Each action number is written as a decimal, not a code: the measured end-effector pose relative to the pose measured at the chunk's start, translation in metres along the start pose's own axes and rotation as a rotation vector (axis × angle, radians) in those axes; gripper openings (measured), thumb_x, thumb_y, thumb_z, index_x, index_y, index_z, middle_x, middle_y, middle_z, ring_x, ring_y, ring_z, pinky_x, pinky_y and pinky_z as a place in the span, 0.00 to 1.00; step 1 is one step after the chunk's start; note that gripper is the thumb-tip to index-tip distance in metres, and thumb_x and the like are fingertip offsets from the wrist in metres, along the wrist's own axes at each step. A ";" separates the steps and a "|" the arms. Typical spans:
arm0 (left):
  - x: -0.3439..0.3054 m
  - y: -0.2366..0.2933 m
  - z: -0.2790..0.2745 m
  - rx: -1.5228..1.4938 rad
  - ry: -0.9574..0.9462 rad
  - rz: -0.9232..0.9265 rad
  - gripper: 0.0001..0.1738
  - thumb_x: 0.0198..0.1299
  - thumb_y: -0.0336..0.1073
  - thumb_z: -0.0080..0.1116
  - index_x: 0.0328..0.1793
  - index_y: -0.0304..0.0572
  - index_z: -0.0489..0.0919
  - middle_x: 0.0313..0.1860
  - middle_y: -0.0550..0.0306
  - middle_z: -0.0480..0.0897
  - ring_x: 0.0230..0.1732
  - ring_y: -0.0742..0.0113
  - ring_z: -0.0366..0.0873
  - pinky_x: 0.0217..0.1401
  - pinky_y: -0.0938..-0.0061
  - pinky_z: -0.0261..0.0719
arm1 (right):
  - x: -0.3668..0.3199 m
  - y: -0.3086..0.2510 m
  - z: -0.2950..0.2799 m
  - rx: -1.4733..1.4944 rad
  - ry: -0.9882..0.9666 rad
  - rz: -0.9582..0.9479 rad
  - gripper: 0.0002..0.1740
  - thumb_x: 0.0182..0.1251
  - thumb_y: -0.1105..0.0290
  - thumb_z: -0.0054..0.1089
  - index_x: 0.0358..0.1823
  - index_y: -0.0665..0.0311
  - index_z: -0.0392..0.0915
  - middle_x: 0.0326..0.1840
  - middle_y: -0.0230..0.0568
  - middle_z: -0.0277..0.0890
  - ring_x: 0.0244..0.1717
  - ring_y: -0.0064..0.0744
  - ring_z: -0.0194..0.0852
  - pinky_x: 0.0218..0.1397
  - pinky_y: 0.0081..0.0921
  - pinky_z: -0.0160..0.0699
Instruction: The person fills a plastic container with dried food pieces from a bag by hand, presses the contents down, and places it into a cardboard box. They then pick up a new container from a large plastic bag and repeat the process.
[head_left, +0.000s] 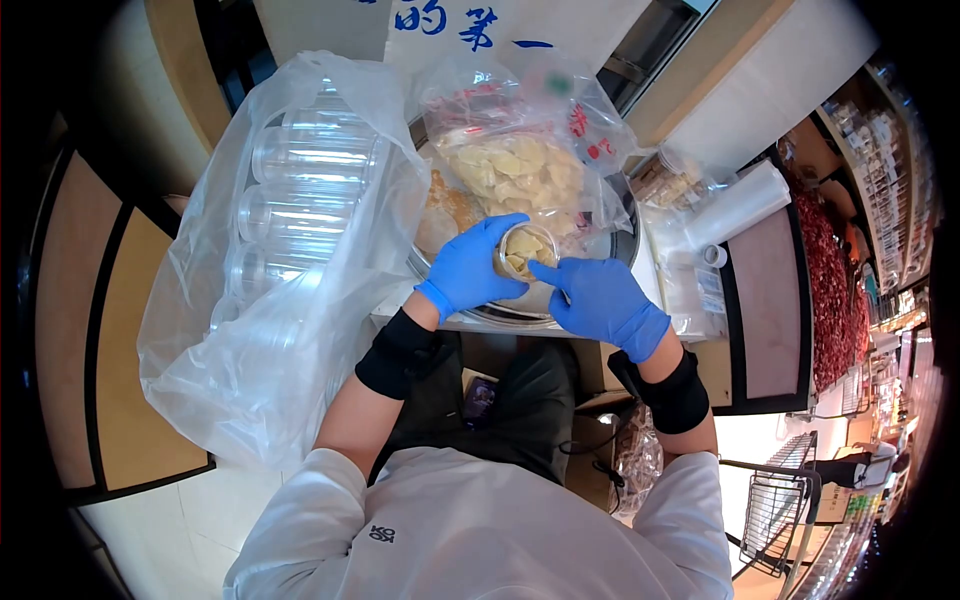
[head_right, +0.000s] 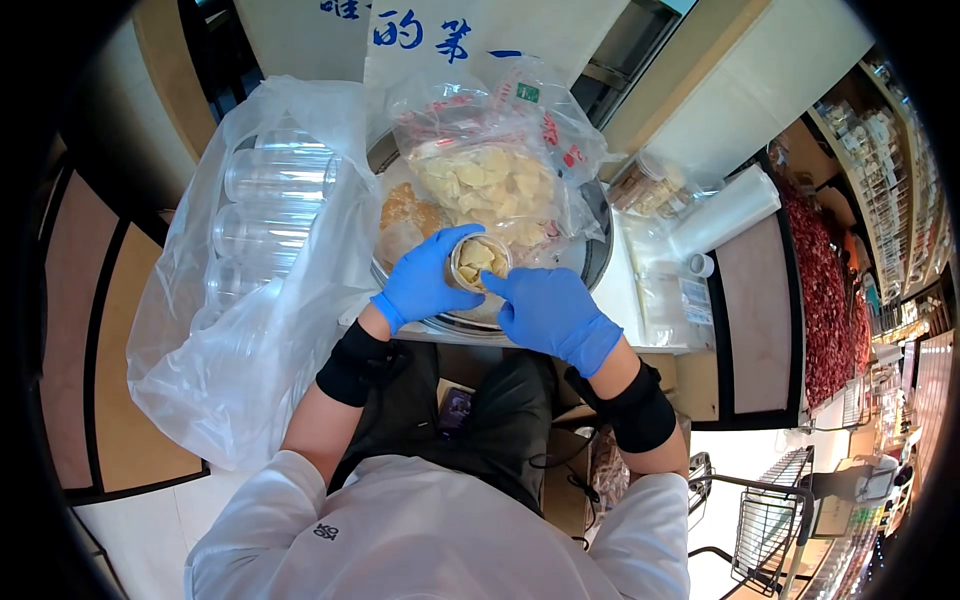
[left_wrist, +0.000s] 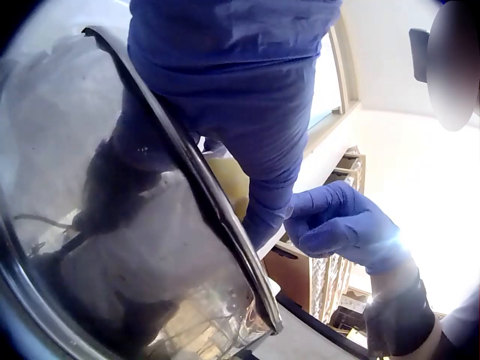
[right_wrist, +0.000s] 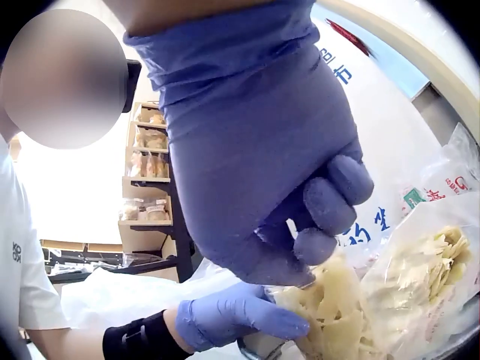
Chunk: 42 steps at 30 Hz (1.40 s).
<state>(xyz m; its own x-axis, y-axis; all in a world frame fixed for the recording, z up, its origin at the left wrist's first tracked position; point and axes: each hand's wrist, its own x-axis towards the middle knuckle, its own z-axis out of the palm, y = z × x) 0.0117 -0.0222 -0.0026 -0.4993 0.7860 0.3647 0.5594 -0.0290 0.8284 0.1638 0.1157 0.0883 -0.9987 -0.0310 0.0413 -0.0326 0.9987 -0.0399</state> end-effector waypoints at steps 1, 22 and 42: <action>0.000 0.000 0.000 0.008 -0.005 0.003 0.46 0.41 0.42 0.75 0.70 0.51 0.68 0.60 0.47 0.77 0.59 0.49 0.76 0.62 0.63 0.75 | -0.002 -0.001 0.001 0.001 -0.001 0.001 0.21 0.58 0.67 0.55 0.55 0.52 0.79 0.34 0.42 0.80 0.32 0.44 0.80 0.35 0.39 0.78; 0.002 -0.009 0.010 0.072 0.213 -0.075 0.46 0.42 0.45 0.77 0.68 0.40 0.68 0.60 0.44 0.76 0.62 0.51 0.75 0.64 0.64 0.73 | 0.019 0.075 0.044 0.633 0.468 0.399 0.12 0.63 0.66 0.61 0.45 0.62 0.83 0.20 0.43 0.77 0.21 0.32 0.77 0.31 0.28 0.76; 0.005 -0.009 0.014 0.082 0.312 -0.081 0.53 0.41 0.46 0.79 0.72 0.34 0.62 0.61 0.44 0.77 0.62 0.55 0.76 0.64 0.65 0.74 | 0.090 0.122 0.128 0.296 0.549 0.156 0.16 0.54 0.73 0.61 0.46 0.66 0.80 0.41 0.49 0.77 0.49 0.49 0.73 0.51 0.39 0.74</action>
<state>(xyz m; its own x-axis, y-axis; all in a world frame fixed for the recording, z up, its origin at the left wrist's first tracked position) 0.0138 -0.0095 -0.0140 -0.7156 0.5566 0.4221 0.5549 0.0858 0.8275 0.0650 0.2291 -0.0408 -0.8291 0.2182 0.5148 0.0236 0.9336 -0.3576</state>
